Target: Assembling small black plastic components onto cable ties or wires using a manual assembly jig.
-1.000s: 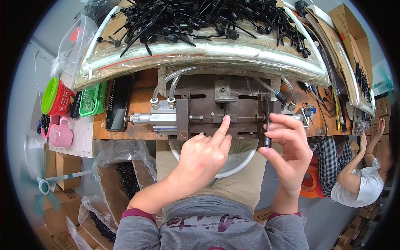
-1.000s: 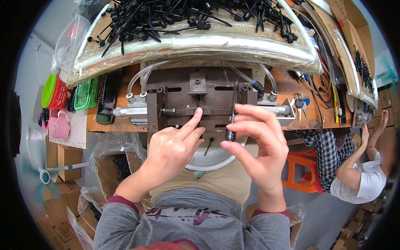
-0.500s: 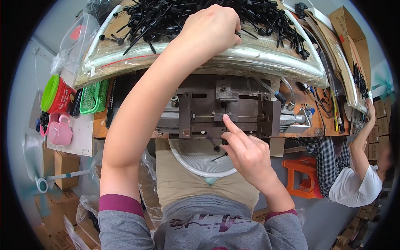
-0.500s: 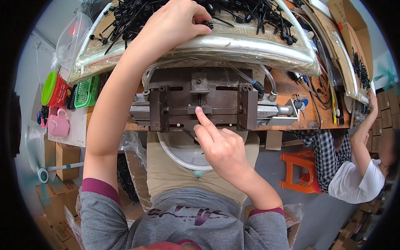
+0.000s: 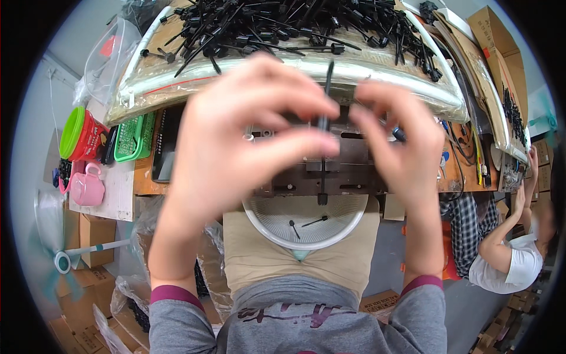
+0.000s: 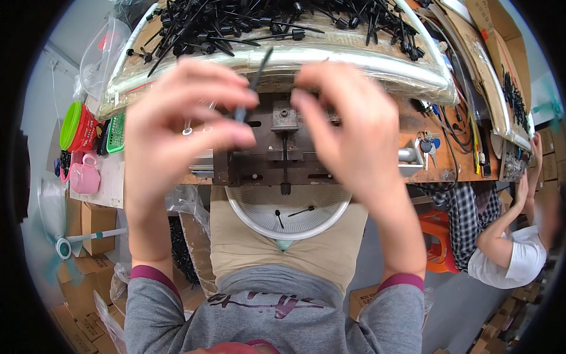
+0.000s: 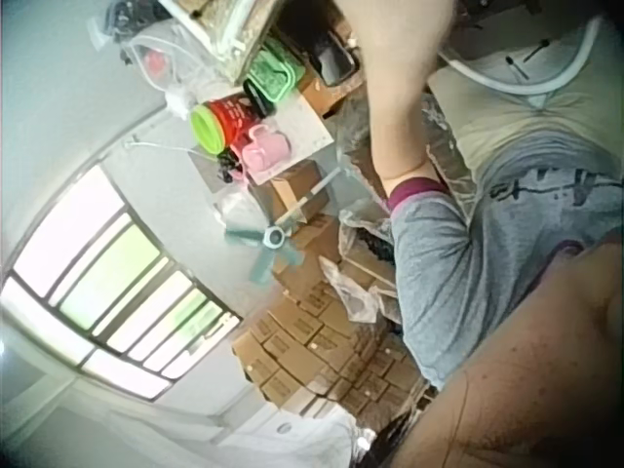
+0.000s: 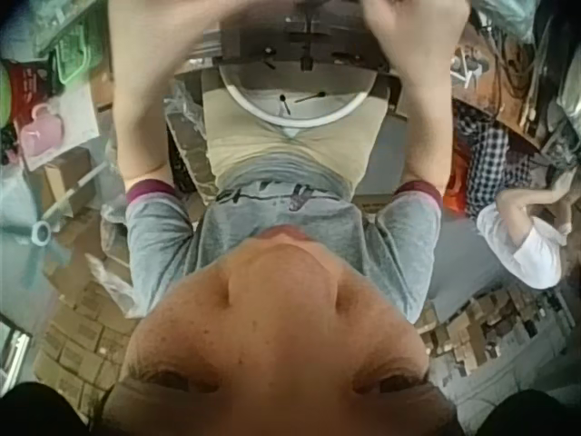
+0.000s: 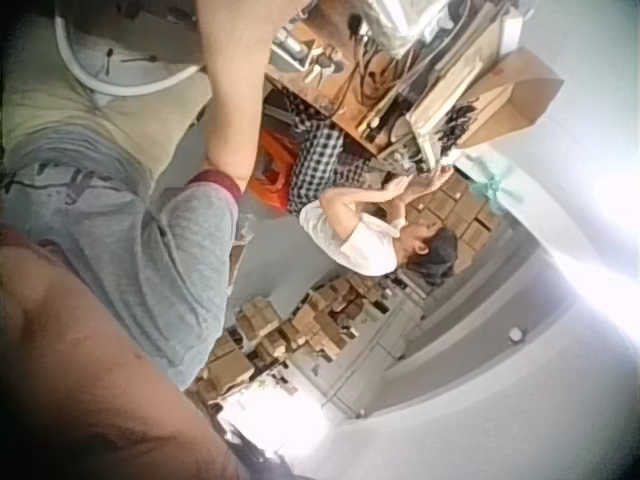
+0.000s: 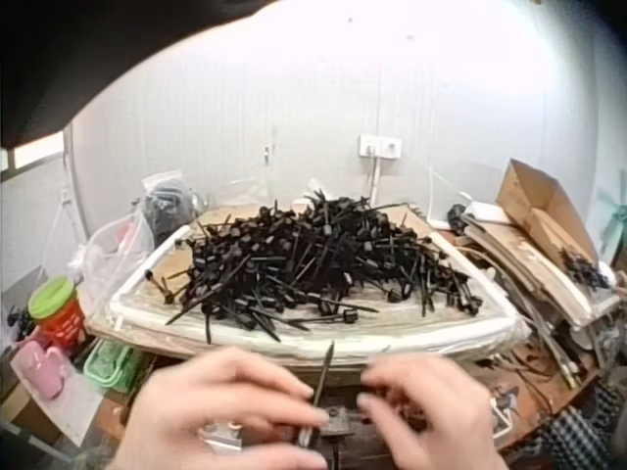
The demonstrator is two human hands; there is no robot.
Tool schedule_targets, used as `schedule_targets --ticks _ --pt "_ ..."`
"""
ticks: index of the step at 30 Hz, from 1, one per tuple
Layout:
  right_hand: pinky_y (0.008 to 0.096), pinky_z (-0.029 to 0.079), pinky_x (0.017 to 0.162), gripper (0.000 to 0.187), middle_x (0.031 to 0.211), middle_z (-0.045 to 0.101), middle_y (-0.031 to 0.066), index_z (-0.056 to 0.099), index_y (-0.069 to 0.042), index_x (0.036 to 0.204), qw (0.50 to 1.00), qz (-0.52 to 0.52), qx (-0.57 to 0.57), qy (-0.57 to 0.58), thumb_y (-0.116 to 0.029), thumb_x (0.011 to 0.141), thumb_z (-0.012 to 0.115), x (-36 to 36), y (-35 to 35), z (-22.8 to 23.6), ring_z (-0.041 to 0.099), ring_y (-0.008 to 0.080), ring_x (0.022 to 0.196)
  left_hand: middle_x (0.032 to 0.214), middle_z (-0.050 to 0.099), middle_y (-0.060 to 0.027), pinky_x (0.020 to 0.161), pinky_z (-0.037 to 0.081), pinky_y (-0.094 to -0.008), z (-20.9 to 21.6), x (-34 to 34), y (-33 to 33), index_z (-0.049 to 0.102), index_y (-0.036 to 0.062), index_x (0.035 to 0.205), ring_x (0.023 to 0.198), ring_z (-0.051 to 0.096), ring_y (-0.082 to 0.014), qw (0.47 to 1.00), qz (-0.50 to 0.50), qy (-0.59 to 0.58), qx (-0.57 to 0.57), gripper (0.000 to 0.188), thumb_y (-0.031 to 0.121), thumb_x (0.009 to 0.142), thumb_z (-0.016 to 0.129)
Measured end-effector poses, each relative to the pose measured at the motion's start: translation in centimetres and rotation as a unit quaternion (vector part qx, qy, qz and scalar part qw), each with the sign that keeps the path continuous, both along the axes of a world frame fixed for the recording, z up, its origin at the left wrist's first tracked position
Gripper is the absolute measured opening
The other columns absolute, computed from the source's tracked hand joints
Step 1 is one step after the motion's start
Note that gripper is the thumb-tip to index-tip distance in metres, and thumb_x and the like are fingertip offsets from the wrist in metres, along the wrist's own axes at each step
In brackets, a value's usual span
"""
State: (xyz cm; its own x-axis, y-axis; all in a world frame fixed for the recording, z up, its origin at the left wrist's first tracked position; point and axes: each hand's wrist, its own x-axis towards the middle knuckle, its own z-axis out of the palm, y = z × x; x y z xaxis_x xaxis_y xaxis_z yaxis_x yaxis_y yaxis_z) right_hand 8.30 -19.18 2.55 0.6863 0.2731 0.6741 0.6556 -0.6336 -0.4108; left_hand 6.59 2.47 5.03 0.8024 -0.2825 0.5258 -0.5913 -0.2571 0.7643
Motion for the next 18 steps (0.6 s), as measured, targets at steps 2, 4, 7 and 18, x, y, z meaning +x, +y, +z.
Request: schedule_targets --ticks 2,4,7,18 --pt "0.0398 0.053 0.078 0.021 0.096 0.068 0.0117 0.066 -0.004 0.102 0.982 -0.004 -0.086 -0.17 -0.01 0.083 0.071 4.8 -0.5 1.3 0.067 0.0328 0.082 0.118 0.067 -0.0122 0.077 0.057 -0.0314 -1.3 -2.4 -0.6 0.074 0.0027 0.096 0.093 0.068 -0.0218 0.988 0.01 -0.078 0.132 0.028 0.005 0.069 0.082" --pt "0.0367 0.052 0.08 0.022 0.101 0.07 0.0099 0.067 -0.005 0.107 0.989 0.032 -0.108 -0.091 -0.012 0.086 0.069 8.8 -0.4 1.6 0.066 0.0267 0.091 0.124 0.065 -0.0156 0.078 0.057 -0.0348 -3.7 -4.7 -1.8 0.072 0.0011 0.097 0.096 0.068 -0.0268 0.984 0.027 -0.074 0.159 0.029 0.007 0.07 0.081" --pt "0.0399 0.052 0.081 0.023 0.097 0.069 0.0133 0.068 -0.005 0.108 0.992 0.069 -0.104 0.007 -0.015 0.087 0.068 10.7 -0.1 1.0 0.066 0.0326 0.089 0.127 0.063 -0.019 0.078 0.057 -0.0351 -6.5 -6.5 -3.0 0.068 -0.0012 0.094 0.094 0.068 -0.0293 0.971 0.065 -0.088 0.213 0.027 0.007 0.072 0.08" --pt "0.0261 0.051 0.068 0.016 0.092 0.07 0.0066 0.071 -0.002 0.103 0.99 0.066 0.098 0.079 -0.004 0.087 0.068 4.6 -1.9 1.2 0.064 0.0132 0.075 0.127 0.064 -0.0186 0.059 0.051 -0.0291 -10.2 -6.1 -4.8 0.068 0.0045 0.089 0.059 0.063 -0.019 0.936 0.091 -0.129 0.314 0.025 0.012 0.068 0.081"
